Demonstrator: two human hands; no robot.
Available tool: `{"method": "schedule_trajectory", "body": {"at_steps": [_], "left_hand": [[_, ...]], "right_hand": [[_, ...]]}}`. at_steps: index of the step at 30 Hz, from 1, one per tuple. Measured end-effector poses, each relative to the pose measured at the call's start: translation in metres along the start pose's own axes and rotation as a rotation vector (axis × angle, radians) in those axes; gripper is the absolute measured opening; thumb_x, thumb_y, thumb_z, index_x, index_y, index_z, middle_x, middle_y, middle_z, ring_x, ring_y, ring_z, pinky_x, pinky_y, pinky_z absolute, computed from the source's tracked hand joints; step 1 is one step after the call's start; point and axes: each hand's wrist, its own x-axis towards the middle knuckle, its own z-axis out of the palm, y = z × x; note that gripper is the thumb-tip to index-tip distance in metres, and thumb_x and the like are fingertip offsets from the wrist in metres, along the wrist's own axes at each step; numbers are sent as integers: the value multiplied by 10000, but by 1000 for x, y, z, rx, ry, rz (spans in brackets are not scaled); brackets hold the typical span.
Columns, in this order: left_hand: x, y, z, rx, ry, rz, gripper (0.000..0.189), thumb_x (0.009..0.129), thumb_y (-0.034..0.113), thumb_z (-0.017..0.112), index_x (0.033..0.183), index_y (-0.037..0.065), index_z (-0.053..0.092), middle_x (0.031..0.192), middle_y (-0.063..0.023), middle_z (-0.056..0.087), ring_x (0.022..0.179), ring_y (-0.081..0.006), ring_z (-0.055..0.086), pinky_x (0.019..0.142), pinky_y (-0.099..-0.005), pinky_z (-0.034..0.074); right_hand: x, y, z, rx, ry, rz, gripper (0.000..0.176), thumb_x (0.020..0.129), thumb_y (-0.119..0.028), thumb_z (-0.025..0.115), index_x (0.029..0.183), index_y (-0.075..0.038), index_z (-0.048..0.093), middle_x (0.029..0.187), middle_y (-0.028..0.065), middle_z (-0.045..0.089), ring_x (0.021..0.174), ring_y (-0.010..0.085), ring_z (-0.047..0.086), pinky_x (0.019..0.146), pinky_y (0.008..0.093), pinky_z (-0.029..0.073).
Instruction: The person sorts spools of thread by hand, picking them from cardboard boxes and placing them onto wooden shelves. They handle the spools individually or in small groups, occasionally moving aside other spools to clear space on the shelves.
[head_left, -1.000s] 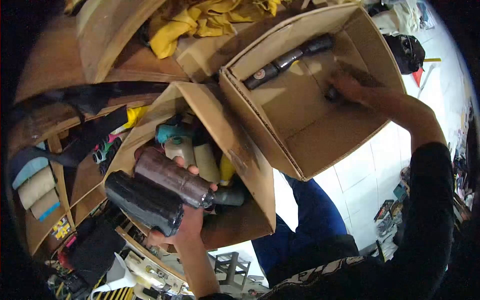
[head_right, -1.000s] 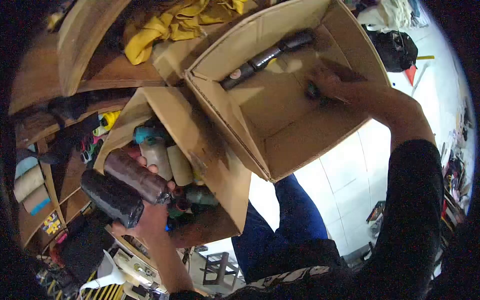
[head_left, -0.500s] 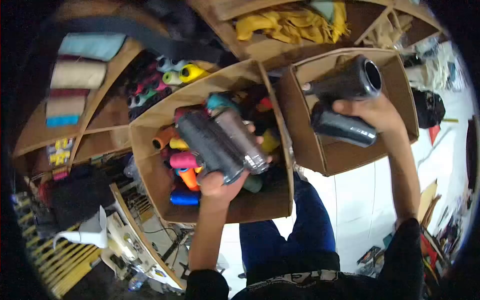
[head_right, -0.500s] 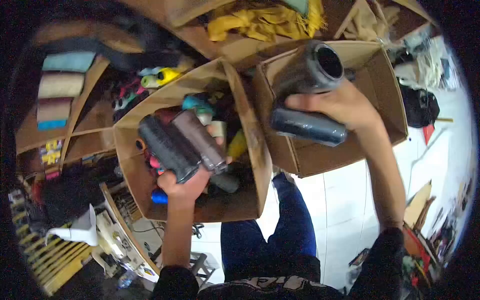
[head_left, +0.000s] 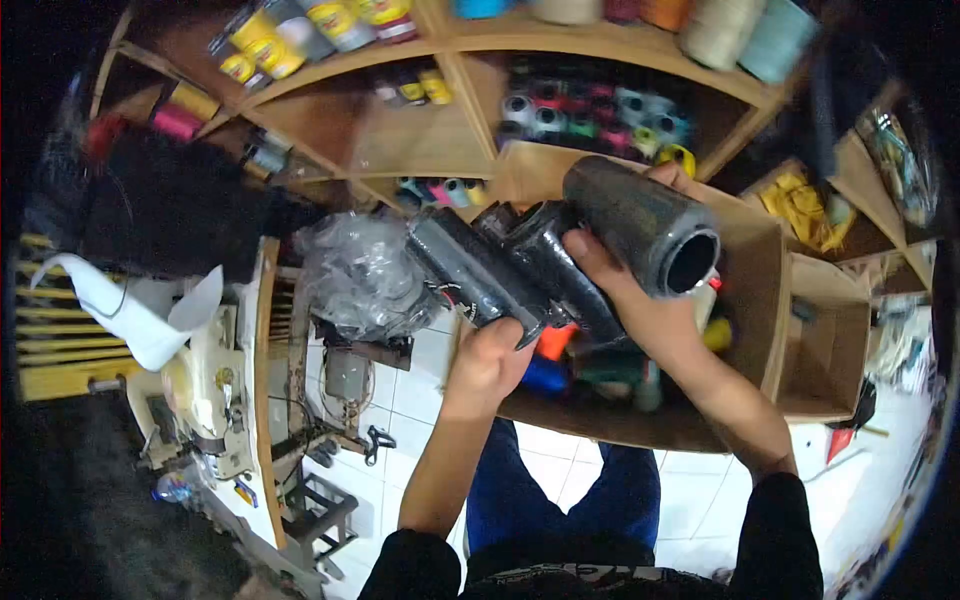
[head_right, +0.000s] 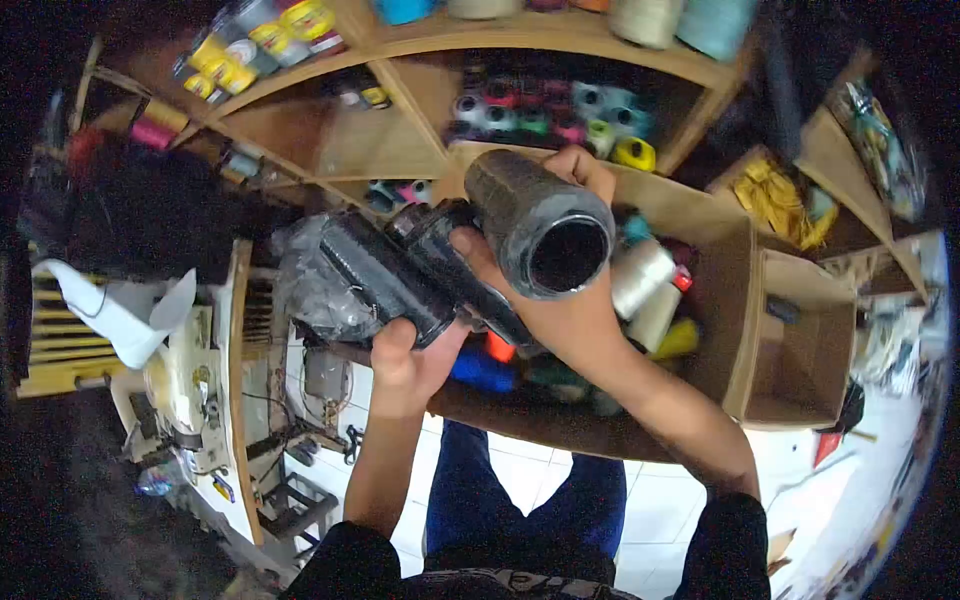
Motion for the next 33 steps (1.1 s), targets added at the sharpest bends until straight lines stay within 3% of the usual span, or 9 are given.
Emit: {"method": "schedule_trajectory", "body": {"at_steps": [8, 11, 15, 16, 20, 24, 26, 30, 33], "left_hand": [[75, 143, -146, 102, 221, -94, 554, 801, 142, 673, 1277, 51, 404, 1135, -67, 568, 1058, -207, 563, 908, -402, 458], [139, 165, -185, 390, 205, -27, 881, 706, 186, 780, 1351, 49, 195, 1154, -133, 528, 1023, -202, 563, 824, -326, 493], [231, 126, -244, 742, 374, 18, 897, 624, 335, 805, 1293, -9, 318, 1148, -159, 544, 1057, -270, 549, 915, -355, 439], [251, 115, -257, 952, 432, 76, 914, 603, 347, 813, 1285, -22, 329, 1169, -183, 533, 1059, -287, 547, 939, -359, 426], [274, 112, -233, 1268, 518, -82, 1185, 548, 571, 740, 1351, -126, 218, 1295, -349, 339, 1194, -488, 405, 1004, -498, 359], [280, 105, -221, 1470, 621, -65, 1091, 570, 566, 710, 1305, -120, 286, 1267, -307, 365, 1225, -453, 359, 1009, -496, 345], [277, 114, -213, 1460, 623, -111, 1072, 574, 554, 707, 1308, -112, 298, 1291, -311, 357, 1233, -448, 343, 1024, -490, 331], [274, 120, -214, 1457, 577, -131, 1050, 587, 517, 727, 1316, -107, 302, 1283, -296, 373, 1181, -460, 403, 995, -479, 371], [264, 120, -211, 1373, 578, -108, 1062, 594, 456, 769, 1359, -59, 243, 1312, -287, 338, 1210, -454, 360, 972, -520, 381]], "right_hand": [[50, 76, 213, 224, -54, 395, 571, 734, -170, 789, 1115, -41, 383, 982, 43, 498, 915, 154, 513, 837, 298, 436], [86, 125, 260, -128, 10, 139, 637, 716, -189, 796, 1165, -27, 374, 1033, 123, 548, 978, 222, 558, 855, 330, 441], [111, 208, 283, -379, 20, 127, 685, 698, -228, 813, 1182, -38, 367, 1051, 135, 590, 936, 204, 583, 845, 336, 450], [120, 229, 282, -416, -1, 22, 683, 702, -211, 780, 1199, -15, 354, 1052, 216, 592, 997, 371, 590, 859, 417, 446], [141, 251, 260, -493, -100, 468, 769, 684, -344, 762, 1237, 0, 354, 1107, 235, 585, 1064, 365, 567, 911, 402, 424], [140, 345, 233, -426, -195, 432, 748, 655, -405, 777, 1182, 7, 443, 1059, 223, 616, 1051, 350, 579, 919, 403, 422], [141, 283, 242, -487, -127, 608, 690, 653, -410, 779, 1125, 8, 501, 1053, 218, 623, 1047, 346, 582, 919, 404, 422], [153, 190, 263, -615, -54, 275, 594, 679, -455, 759, 1024, -1, 594, 1016, 197, 650, 950, 327, 631, 829, 389, 478], [180, 151, 289, -615, -350, 217, 624, 695, -488, 734, 1038, 13, 592, 950, 212, 657, 918, 335, 641, 807, 391, 487]]}}
